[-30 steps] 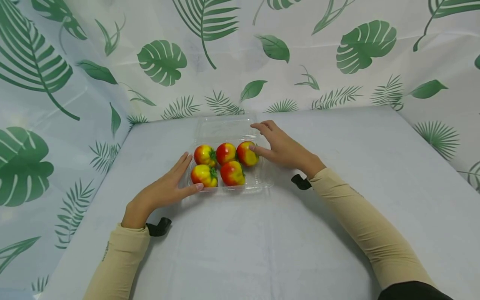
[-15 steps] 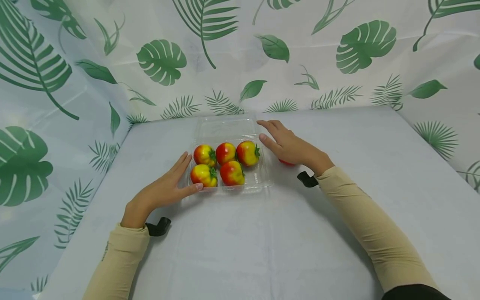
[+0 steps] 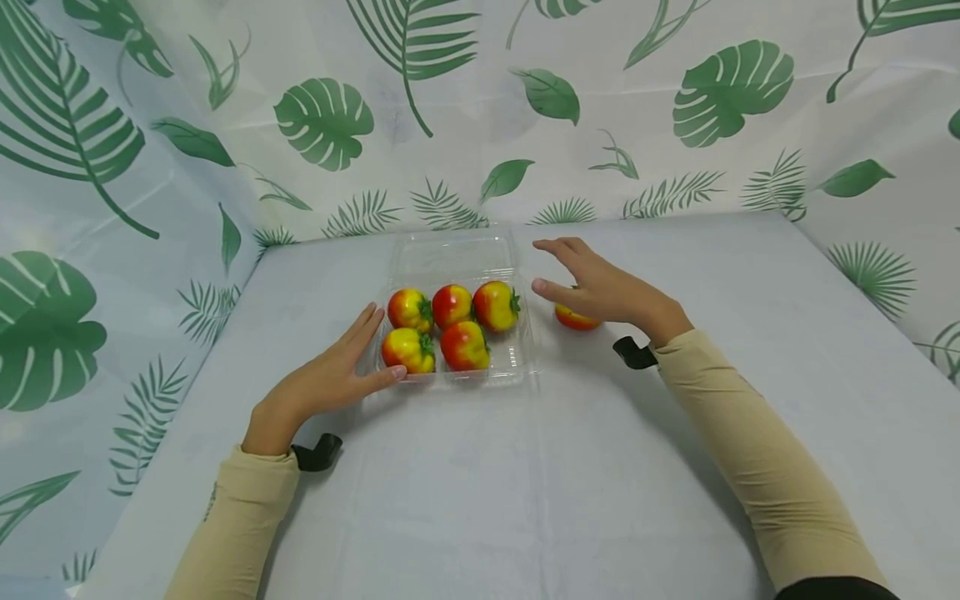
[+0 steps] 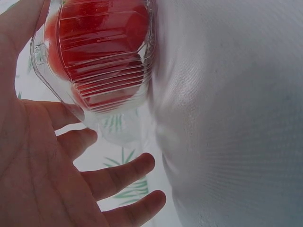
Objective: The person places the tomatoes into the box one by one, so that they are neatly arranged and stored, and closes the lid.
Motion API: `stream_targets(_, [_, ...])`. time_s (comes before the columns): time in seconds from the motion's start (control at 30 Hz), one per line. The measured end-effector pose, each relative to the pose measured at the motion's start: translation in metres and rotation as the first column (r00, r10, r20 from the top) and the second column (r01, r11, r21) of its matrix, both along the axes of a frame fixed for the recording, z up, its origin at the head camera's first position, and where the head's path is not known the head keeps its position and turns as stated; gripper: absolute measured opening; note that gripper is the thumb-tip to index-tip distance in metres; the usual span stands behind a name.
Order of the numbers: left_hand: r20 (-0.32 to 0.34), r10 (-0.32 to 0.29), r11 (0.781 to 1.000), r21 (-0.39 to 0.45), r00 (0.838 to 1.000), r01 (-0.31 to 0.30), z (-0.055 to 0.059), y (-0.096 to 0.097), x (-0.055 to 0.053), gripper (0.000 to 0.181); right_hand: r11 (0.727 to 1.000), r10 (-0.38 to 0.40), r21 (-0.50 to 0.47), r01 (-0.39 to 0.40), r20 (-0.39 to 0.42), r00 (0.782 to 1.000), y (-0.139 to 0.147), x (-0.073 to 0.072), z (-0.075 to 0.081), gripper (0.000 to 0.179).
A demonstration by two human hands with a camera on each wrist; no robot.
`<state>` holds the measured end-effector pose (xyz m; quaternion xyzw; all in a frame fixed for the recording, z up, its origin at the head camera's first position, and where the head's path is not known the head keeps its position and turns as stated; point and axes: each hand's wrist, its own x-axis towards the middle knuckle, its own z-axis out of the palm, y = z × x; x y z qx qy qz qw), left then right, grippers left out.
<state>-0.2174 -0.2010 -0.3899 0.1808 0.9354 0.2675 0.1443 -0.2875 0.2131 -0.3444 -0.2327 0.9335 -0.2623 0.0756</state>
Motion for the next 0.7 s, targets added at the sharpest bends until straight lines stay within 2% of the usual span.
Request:
stream_targets(0.33, [0.006,0.000,1.000,0.008,1.000,0.000,0.002,0.000,0.001,0.113,1.000,-0.015,-0.002,0.015,0.069,0.997,0.012,0.000,0.000,0.098])
stream_targets(0.7, [0.005,-0.001,1.000,0.005,1.000,0.001,0.003,0.002,0.001,0.111,1.000,0.000,0.022,-0.003,0.119,0.993,0.024,-0.006,-0.007,0.098])
